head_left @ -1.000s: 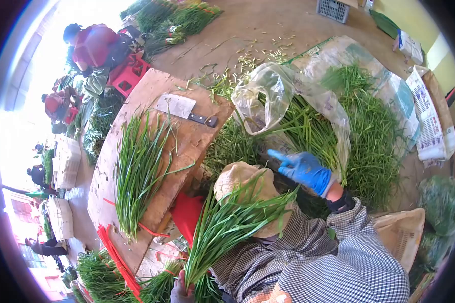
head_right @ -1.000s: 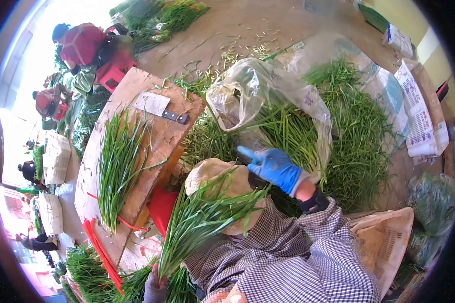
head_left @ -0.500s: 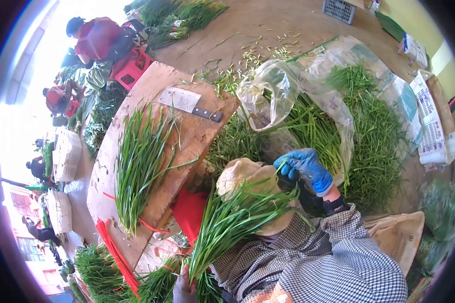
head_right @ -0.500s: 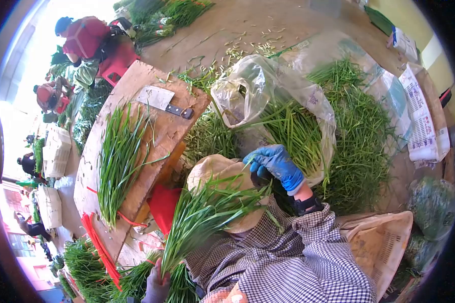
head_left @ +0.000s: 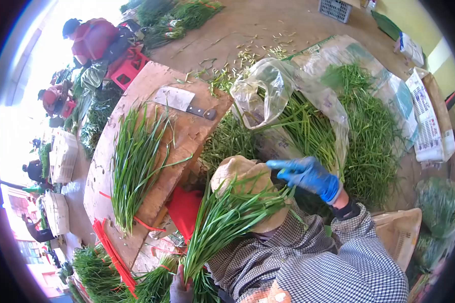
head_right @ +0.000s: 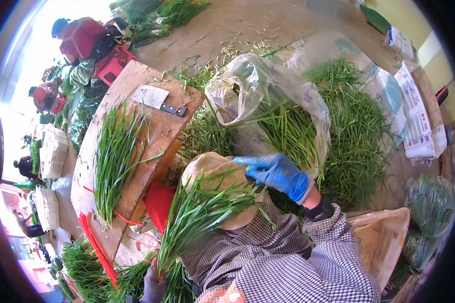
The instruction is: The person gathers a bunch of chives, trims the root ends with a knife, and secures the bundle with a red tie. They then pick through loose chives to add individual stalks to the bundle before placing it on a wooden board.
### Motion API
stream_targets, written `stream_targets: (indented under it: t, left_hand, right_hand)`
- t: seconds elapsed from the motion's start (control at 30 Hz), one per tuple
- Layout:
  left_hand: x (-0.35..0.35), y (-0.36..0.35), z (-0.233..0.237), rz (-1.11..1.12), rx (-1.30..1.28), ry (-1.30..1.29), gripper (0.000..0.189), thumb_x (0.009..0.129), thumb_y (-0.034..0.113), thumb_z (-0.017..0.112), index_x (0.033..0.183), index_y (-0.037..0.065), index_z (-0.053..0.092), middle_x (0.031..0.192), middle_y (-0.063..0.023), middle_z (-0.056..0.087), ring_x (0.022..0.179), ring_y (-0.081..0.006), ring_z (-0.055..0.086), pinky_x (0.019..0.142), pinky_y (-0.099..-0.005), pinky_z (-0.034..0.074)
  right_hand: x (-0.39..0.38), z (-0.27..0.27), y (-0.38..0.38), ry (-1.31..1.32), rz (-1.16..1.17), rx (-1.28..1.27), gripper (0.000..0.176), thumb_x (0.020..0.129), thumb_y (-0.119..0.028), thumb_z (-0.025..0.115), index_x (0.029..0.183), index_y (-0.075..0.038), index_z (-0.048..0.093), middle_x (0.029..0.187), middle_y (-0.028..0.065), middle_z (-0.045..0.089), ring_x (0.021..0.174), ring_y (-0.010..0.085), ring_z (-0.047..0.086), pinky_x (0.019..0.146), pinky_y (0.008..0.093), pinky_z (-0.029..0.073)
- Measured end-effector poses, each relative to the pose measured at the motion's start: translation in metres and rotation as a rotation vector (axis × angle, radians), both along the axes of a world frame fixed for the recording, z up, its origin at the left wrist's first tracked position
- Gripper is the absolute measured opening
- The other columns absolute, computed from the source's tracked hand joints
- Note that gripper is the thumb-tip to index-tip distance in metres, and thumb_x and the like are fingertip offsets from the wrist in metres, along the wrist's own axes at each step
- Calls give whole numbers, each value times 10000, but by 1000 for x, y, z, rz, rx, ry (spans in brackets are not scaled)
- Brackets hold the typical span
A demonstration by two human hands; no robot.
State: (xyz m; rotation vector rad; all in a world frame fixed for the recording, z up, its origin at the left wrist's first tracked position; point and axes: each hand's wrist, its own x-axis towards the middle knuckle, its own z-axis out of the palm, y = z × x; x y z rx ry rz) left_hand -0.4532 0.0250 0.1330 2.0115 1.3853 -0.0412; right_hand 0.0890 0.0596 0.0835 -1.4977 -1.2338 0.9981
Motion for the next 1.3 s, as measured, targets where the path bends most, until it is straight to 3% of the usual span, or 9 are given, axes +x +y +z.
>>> stream_targets:
  t: [0.17,0.37,0.5,0.57,0.83,0.93,1.03,1.13,1.3]
  left_hand:
    - [2,1,0,-20,23,-4,706,804,-41,477,1491,62,347,1090,-207,588,893,-324,582,803,-391,475]
    - [4,-5,-1,42,-49,-75,698,811,-54,460,1490,66,353,1312,-245,537,1114,-369,558,978,-397,420]
    - [9,0,8,148,-221,39,684,839,-41,474,1500,79,340,1400,-218,505,1221,-387,505,1086,-353,328]
    - [21,3,4,52,32,38,592,876,70,571,1428,-20,378,1099,-234,608,1009,-384,631,864,-400,501]
    - [20,-1,3,111,6,-4,588,882,22,580,1434,-23,383,1153,-215,618,1060,-302,632,916,-346,483]
    - [10,-9,-6,164,6,-42,589,884,7,578,1438,-27,380,1205,-206,614,1085,-258,621,931,-323,470]
    - [-6,-16,-24,171,27,-102,588,881,3,566,1437,-34,379,1236,-199,612,1089,-230,614,927,-305,463]
    - [5,-17,-16,186,-14,-101,579,879,7,556,1430,-35,387,1206,-198,625,1086,-248,624,927,-317,471]
    - [16,-13,-9,143,43,-40,540,888,49,551,1405,-27,416,1152,-207,643,1072,-309,645,916,-362,495]
  right_hand:
    - [-26,-19,8,-368,164,54,321,863,-57,662,1183,-69,685,895,91,695,782,129,647,715,275,517]
    - [1,2,5,336,-237,-11,152,887,-64,621,981,3,720,853,84,721,698,135,660,603,254,521]
    - [10,9,-13,311,-13,62,151,897,-86,644,977,14,723,873,87,719,686,108,657,581,231,523]
    - [-2,20,-21,288,43,9,184,888,-176,692,956,-8,724,802,75,691,691,130,650,606,257,517]
    - [-53,-13,-10,-470,312,46,167,844,-212,718,888,-51,707,780,83,653,735,232,647,678,343,505]
    - [-38,-8,-11,299,-126,52,109,854,-136,687,848,-29,676,717,65,675,629,175,617,606,316,490]
    - [11,-8,-30,359,-343,32,91,861,-109,681,868,-18,685,753,37,704,660,103,612,605,290,492]
    - [39,-14,-41,33,-285,-28,157,934,-186,655,987,-50,711,785,23,681,603,70,575,550,215,466]
    - [15,24,-37,-494,-126,1,306,846,-160,681,1145,-103,706,880,158,700,707,275,659,659,337,529]
